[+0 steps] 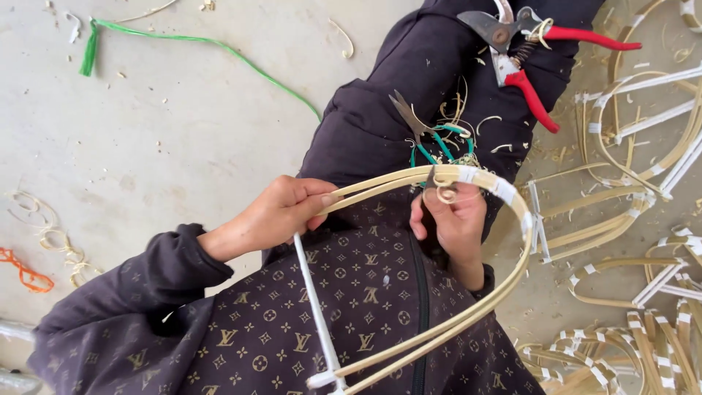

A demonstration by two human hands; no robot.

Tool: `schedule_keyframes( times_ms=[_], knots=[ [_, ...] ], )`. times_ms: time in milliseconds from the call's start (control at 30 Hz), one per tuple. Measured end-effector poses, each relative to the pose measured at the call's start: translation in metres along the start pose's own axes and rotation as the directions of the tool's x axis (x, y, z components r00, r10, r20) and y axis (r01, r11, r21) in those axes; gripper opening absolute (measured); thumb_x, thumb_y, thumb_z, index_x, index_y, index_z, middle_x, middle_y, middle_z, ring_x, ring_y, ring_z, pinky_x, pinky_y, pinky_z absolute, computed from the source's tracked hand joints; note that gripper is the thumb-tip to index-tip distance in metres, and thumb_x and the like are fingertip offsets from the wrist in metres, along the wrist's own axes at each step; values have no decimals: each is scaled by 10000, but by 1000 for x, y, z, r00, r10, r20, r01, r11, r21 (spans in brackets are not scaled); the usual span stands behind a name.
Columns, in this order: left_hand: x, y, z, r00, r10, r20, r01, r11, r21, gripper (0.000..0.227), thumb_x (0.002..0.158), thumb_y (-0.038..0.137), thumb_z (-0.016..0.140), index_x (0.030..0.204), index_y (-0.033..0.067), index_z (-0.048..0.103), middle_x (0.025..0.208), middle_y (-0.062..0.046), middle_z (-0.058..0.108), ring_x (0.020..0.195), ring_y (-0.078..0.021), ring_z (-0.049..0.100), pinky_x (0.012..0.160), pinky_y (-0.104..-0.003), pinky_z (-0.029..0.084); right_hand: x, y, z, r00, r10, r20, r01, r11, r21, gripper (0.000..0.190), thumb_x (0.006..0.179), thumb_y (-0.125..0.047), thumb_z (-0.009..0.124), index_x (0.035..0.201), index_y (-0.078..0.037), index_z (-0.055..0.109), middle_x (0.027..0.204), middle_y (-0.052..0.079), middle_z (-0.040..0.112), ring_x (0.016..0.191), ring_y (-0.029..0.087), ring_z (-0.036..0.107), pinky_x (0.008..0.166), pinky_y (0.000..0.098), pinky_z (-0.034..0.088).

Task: Assemble and trim small bamboo frames using clippers and tape.

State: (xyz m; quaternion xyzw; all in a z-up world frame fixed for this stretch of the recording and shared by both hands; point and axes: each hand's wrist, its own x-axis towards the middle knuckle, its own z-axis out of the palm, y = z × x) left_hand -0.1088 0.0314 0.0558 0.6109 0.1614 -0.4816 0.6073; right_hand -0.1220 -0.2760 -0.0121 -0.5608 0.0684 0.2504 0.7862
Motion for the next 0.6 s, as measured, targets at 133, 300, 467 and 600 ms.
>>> schedule_keyframes(
  times_ms=[133, 300, 467, 600],
  knots=[
    [-9, -6, -3, 998, 53, -14, -53, 998, 32, 292, 1049, 205, 510, 1038, 48, 756, 594, 61, 528, 459, -26, 431, 422, -226, 392, -1, -20, 26, 997, 32, -68, -37, 996, -80, 105, 1033, -11, 555, 1128, 29, 535, 774, 144, 645, 544, 169, 597, 505, 269, 490],
    [-7, -16, -2, 995, 94, -11, -94, 995, 18, 292, 1031, 200, 517, 1186, 95, 740, 597, 65, 532, 476, -12, 441, 430, -211, 405, -11, -27, 27, 982, -140, -126, 112, 972, -206, 119, 1078, -24, 551, 1180, 29, 522, 833, 109, 609, 628, 165, 603, 564, 266, 511],
    [32, -13, 3, 973, 231, 3, -231, 972, 49, 284, 1063, 199, 526, 1104, 23, 745, 609, 57, 544, 472, -17, 448, 419, -213, 394, 3, -23, 11, 997, -33, -66, 24, 992, -121, 157, 1107, -67, 534, 1216, 22, 463, 721, 131, 634, 500, 158, 569, 495, 270, 484],
    [57, 2, 20, 948, 298, 114, -288, 953, -92, 296, 1057, 187, 511, 1171, 20, 726, 628, 68, 545, 458, -13, 449, 401, -203, 377, 11, -27, 33, 966, 210, 148, -201, 977, -70, 453, 1015, -69, 538, 1397, -22, 298, 704, 124, 643, 459, 147, 567, 438, 255, 481]
  ],
)
